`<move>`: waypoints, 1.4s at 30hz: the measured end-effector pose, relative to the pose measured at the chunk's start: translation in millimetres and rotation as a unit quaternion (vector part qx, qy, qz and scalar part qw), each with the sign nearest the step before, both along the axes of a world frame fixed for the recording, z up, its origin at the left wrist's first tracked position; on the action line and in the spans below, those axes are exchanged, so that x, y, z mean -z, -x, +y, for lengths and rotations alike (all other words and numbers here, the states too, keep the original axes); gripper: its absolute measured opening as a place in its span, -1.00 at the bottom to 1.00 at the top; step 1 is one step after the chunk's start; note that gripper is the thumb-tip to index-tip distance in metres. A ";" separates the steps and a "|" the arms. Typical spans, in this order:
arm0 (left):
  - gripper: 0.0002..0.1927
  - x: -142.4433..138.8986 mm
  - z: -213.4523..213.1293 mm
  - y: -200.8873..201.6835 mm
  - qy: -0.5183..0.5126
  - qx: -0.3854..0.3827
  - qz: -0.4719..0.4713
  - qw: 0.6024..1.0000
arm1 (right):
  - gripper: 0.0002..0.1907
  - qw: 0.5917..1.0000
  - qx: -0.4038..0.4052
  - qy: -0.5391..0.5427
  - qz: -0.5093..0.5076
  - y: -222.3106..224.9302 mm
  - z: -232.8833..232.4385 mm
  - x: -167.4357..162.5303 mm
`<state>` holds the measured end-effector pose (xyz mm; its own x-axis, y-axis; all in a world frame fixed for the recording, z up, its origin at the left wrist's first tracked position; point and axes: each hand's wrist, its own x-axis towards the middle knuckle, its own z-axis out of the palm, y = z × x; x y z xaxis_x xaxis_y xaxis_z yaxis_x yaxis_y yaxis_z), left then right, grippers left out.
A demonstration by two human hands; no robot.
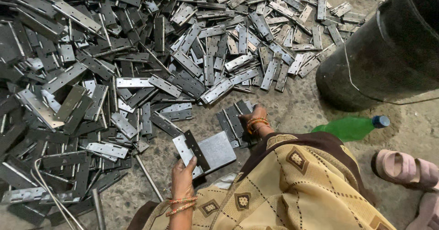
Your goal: The person sits on the floor and repeatedly picks up metal hinge halves, places them on a metal block, and uses a cylindrical tool to press or align them. Finished pieces are set aside in a small pile.
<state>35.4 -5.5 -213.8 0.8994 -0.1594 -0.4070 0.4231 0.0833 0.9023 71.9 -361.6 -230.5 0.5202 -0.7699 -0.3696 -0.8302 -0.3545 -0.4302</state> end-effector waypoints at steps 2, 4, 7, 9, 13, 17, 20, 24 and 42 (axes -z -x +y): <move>-0.81 1.2 -0.9 1.9 0.005 -0.006 0.012 1.000 | -0.01 1.000 0.002 -0.005 0.009 -4.8 -2.0 -3.2; -0.79 2.9 -2.1 3.5 0.026 -0.020 0.038 0.999 | 0.00 1.000 0.006 -0.012 0.015 -8.3 -2.3 -6.6; -0.78 5.4 -2.6 4.0 0.020 -0.021 0.036 0.999 | 0.01 0.999 0.005 -0.018 0.026 -12.2 -0.2 -10.7; -0.76 6.3 -2.3 4.0 0.000 -0.006 0.030 1.000 | 0.02 1.000 0.005 -0.008 0.012 -13.5 2.4 -10.8; -0.73 3.4 -3.3 5.3 -0.016 0.015 0.032 0.999 | -0.01 1.000 0.004 0.021 -0.020 -14.9 8.2 -2.0; -0.70 -5.3 -6.3 5.8 -0.028 0.013 0.040 0.999 | -0.04 0.998 0.005 0.039 -0.056 -12.9 8.6 12.0; -0.68 -10.8 -8.4 2.7 -0.028 0.014 0.040 0.999 | -0.06 0.995 0.011 0.045 -0.086 -7.1 1.9 16.5; -0.70 -11.0 -10.5 -4.1 -0.061 0.033 0.009 0.998 | -0.08 0.984 0.018 0.074 -0.160 1.2 -10.2 8.6; -0.71 15.0 -9.2 -13.0 -0.153 0.043 -0.034 0.987 | -0.36 0.761 -0.089 0.422 -0.484 164.2 -311.3 -330.4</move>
